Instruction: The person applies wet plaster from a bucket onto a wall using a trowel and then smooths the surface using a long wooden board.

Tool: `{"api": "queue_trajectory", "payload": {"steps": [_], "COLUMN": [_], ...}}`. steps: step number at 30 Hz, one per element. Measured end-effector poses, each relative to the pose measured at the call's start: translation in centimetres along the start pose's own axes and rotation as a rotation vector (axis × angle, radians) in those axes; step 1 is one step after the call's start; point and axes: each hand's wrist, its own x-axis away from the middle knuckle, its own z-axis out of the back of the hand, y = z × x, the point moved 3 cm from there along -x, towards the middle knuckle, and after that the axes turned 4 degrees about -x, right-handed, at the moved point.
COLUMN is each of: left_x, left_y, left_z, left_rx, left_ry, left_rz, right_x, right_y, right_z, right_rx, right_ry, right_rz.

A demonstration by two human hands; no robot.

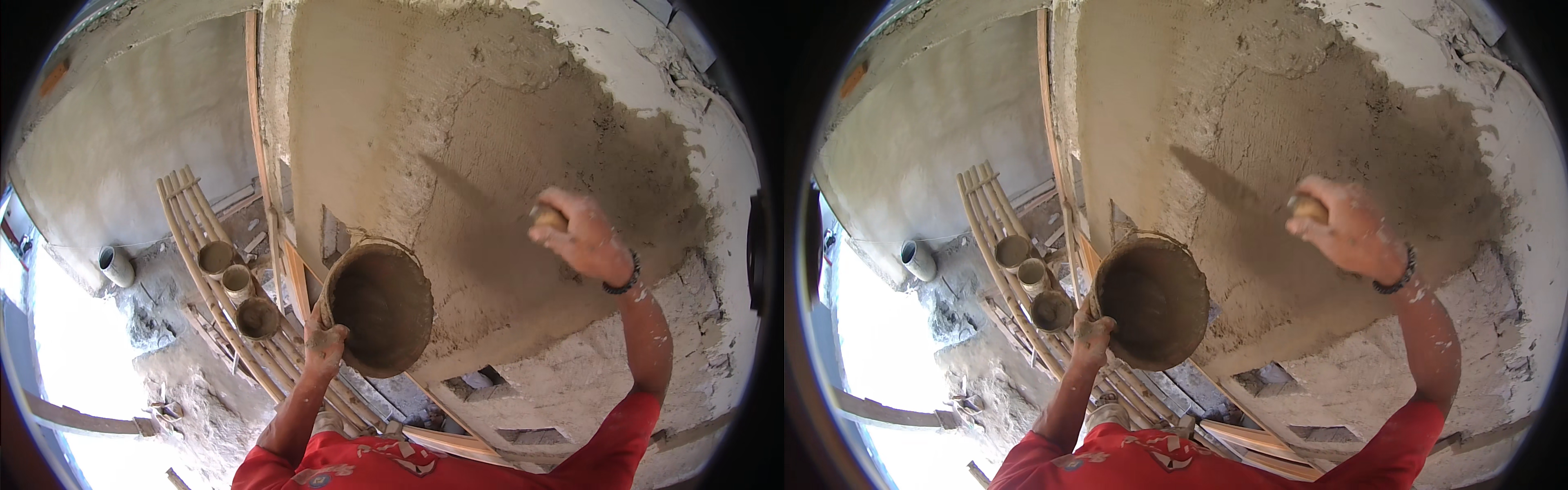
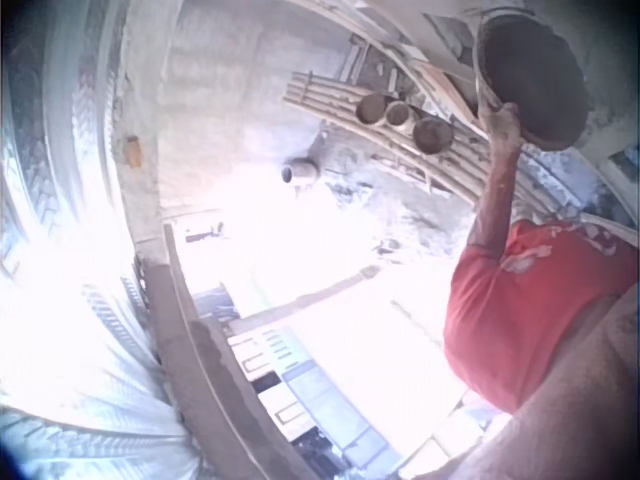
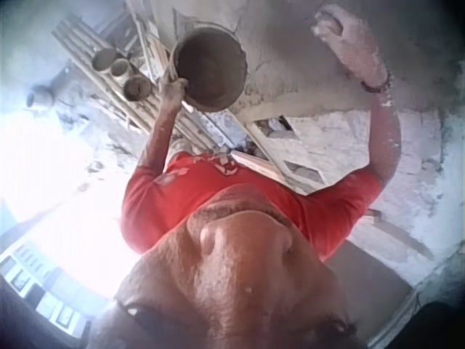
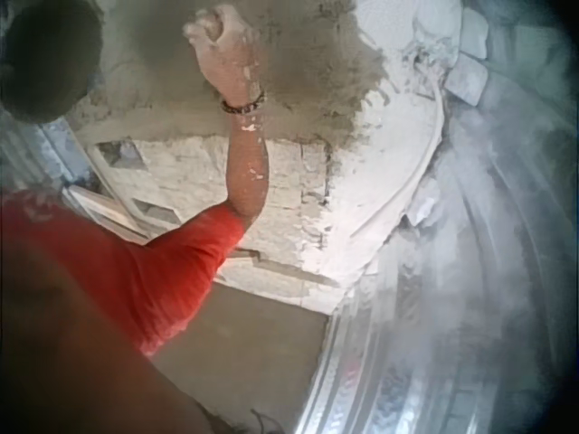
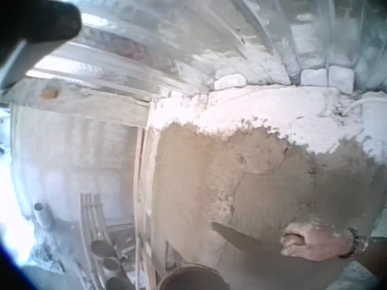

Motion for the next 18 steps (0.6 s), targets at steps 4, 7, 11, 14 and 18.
{"api": "queue_trajectory", "payload": {"steps": [4, 7, 11, 14, 18], "left_x": [-0.1, 0.0, -0.2, -0.4, 0.1], "left_y": [-0.8, -1.2, -1.2, -2.3, -4.0], "left_z": [-0.6, -0.7, -0.8, -0.8, -0.8], "left_rx": [-0.003, -0.106, -0.216, -0.183, -0.026], "left_ry": [-0.034, -0.073, -0.175, -0.211, -0.318], "left_rz": [0.005, 0.023, -0.12, 0.06, 0.128], "right_x": [1.5, 2.8, 5.1, 5.6, 6.7], "right_y": [1.7, 3.3, 2.9, 1.6, -0.5], "right_z": [-11.5, -16.8, -20.9, -23.4, -26.2], "right_rx": [-0.018, 0.027, 0.214, 0.219, 0.154], "right_ry": [-0.364, -0.487, -0.397, -0.504, -0.605], "right_rz": [-0.037, 0.034, 0.09, 0.03, -0.067]}}
